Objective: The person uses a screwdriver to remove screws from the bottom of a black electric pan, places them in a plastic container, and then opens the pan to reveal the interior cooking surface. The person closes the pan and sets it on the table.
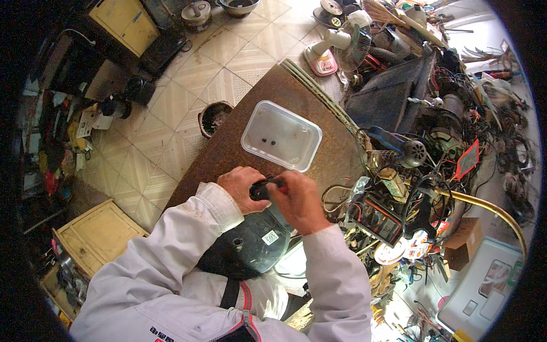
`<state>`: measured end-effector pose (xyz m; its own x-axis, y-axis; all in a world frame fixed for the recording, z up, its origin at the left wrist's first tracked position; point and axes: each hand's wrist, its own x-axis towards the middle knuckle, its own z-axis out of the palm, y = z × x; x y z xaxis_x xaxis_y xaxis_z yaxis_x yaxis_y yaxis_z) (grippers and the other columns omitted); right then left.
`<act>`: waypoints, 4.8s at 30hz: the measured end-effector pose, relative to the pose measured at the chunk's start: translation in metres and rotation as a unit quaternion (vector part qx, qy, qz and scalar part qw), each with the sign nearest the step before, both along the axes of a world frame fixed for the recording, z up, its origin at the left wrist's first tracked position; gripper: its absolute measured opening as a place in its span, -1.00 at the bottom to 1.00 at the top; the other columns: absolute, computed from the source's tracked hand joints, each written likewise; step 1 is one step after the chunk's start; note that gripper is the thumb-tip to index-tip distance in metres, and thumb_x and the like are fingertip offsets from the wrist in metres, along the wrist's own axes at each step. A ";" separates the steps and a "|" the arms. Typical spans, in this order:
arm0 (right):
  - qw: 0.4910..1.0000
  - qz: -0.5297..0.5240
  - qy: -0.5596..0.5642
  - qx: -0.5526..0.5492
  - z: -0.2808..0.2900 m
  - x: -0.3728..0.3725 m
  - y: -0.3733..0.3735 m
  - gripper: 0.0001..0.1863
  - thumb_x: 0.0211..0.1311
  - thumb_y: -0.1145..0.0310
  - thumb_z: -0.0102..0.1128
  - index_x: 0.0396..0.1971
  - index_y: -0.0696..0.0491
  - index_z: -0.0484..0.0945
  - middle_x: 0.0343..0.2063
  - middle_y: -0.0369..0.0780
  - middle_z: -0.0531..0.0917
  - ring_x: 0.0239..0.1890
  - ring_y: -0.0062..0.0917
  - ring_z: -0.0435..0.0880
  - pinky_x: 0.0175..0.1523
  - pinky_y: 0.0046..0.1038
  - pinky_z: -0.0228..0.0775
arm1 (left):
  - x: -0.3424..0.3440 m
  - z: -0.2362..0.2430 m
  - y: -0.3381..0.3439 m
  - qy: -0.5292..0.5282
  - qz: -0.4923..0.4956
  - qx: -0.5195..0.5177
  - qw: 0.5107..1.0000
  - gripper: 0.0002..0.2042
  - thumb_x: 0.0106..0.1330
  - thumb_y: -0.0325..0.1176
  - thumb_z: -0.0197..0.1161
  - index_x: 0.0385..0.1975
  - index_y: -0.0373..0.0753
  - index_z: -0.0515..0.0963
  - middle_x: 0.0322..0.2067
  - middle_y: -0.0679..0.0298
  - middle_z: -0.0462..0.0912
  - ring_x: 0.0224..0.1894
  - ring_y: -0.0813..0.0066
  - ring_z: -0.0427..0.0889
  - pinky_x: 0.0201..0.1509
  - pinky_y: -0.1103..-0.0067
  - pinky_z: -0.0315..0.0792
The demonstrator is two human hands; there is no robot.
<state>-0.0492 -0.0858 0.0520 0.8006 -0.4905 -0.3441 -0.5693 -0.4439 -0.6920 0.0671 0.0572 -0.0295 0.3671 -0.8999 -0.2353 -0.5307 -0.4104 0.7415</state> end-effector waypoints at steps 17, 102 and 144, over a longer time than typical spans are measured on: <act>0.957 -0.182 -0.187 -0.124 0.052 -0.092 0.021 -0.71 0.11 0.62 0.45 -0.16 0.18 0.60 -0.16 -0.10 0.70 -0.16 -0.41 0.73 -0.02 -0.47 0.56 | 0.004 0.012 0.001 0.057 -0.030 -0.028 0.998 -0.41 0.10 -0.14 0.49 0.18 -0.14 0.57 0.08 0.08 0.64 0.17 0.04 0.58 0.29 0.28 0.47; 0.942 -0.305 -0.003 -0.141 -0.014 -0.220 0.137 -0.73 0.15 0.45 0.40 -0.16 0.16 0.58 -0.42 -0.04 0.65 -0.45 -0.20 0.69 -0.34 -0.27 0.53 | 0.004 0.017 -0.007 0.123 -0.128 -0.055 0.983 -0.31 0.21 -0.39 0.36 0.41 -0.09 0.36 0.32 0.11 0.47 0.37 0.13 0.42 0.49 0.33 0.26; 0.964 -0.200 -0.117 -0.127 0.029 -0.064 0.034 -0.76 0.34 0.44 0.26 -0.09 0.18 0.48 -0.42 -0.06 0.67 -0.46 -0.39 0.67 -0.30 -0.36 0.54 | 0.005 0.016 -0.011 0.079 -0.117 -0.040 0.989 -0.30 0.12 -0.26 0.40 0.37 0.02 0.42 0.26 0.14 0.52 0.27 0.05 0.48 0.38 0.26 0.41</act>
<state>-0.1129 -0.0514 0.0811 0.5707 -0.8212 -0.0051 -0.5719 -0.3929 -0.7201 0.0722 0.0463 -0.0138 0.1103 -0.9740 -0.1979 -0.4794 -0.2266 0.8478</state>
